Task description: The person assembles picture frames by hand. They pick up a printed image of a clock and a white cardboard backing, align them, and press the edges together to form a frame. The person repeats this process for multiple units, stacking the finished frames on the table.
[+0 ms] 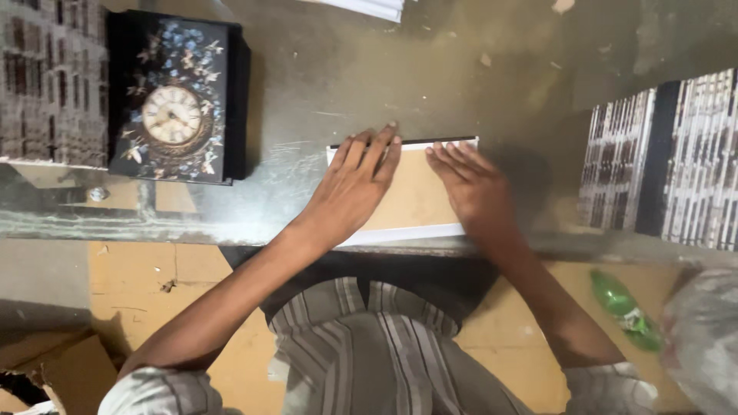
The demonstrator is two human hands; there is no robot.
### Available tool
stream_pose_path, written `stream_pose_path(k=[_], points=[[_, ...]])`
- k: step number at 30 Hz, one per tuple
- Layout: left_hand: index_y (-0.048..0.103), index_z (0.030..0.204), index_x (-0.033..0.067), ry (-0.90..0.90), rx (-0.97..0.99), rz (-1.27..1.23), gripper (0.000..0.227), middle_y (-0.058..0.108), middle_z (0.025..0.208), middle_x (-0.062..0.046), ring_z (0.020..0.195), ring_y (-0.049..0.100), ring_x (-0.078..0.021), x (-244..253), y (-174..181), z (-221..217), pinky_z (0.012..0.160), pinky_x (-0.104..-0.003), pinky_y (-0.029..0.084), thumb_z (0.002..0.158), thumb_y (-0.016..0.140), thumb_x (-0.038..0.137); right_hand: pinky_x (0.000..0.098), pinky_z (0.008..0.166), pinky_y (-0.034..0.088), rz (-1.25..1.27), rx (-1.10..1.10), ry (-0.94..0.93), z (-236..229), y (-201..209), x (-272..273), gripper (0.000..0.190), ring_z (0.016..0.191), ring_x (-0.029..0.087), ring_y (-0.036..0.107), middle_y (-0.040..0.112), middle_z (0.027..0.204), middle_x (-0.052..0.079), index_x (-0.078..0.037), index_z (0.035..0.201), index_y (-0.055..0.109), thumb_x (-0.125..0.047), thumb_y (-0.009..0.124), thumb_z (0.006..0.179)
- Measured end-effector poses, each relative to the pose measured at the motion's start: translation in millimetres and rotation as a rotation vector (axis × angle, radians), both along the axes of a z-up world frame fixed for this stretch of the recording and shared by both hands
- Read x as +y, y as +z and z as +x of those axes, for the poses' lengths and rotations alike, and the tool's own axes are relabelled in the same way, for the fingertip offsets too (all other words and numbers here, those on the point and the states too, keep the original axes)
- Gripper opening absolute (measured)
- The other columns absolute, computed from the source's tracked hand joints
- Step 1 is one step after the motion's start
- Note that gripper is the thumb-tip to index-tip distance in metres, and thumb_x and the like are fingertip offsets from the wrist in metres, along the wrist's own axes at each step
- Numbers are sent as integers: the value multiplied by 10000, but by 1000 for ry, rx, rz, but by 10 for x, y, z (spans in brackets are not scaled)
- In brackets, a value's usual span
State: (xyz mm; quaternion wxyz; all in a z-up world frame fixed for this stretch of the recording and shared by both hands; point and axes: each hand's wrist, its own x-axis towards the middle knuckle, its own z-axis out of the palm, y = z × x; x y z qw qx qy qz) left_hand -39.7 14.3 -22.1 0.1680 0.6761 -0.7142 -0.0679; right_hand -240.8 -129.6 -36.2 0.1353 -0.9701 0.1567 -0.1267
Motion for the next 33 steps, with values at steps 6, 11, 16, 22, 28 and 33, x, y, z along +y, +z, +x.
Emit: stream_pose_path(k=[6, 11, 16, 22, 28, 33], points=[[554, 1368, -94, 35, -2, -41, 515, 548, 1470, -248, 1401, 511, -349, 38, -139, -75, 1180, -451, 410, 870, 592, 30, 432, 1201, 413, 103, 37, -7, 124, 166, 96, 341, 1318, 265, 611, 656, 1365, 134, -18, 1312, 636, -145, 656, 996], [616, 1331, -69, 69, 41, -80, 496, 654, 1366, -234, 1320, 605, -329, 143, -153, -77, 1091, -398, 494, 840, 601, 2, 566, 1234, 224, -84, 199, -3, 119, 177, 234, 806, 1465, 288, 443, 457, 1579, 180, 26, 1527, 439, -492, 651, 947], [591, 1372, 38, 240, 94, 398, 455, 648, 1341, -170, 1286, 608, -312, -11, 138, -127, 1103, -413, 479, 1018, 572, 321, 620, 1234, 163, -127, 261, -199, -200, 165, 31, 967, 1494, 340, 405, 407, 1617, 224, 57, 1564, 370, -674, 519, 949], [421, 1461, -136, 160, 128, -89, 981, 457, 1550, -274, 1428, 434, -394, 8, -84, -299, 1163, -493, 334, 880, 582, 639, 683, 1220, 121, -140, 321, -230, -281, 101, 81, 933, 1539, 349, 323, 401, 1629, 214, 53, 1576, 373, -651, 506, 979], [445, 1470, -106, 443, -122, 62, 877, 446, 1547, -249, 1443, 436, -381, 739, 45, 78, 1192, -516, 342, 980, 586, 606, 731, 1203, 67, -161, 297, -292, -167, 191, 166, 980, 1581, 438, 216, 286, 1632, 357, 118, 1514, 348, -679, 526, 973], [606, 1326, -29, 429, -19, -129, 562, 593, 1359, -242, 1281, 555, -422, 193, 5, -67, 1096, -522, 412, 1000, 594, 428, 773, 1158, 22, -37, 80, -266, 112, 113, 528, 1175, 1553, 506, 89, 112, 1647, 377, 84, 1595, 241, -698, 695, 844]])
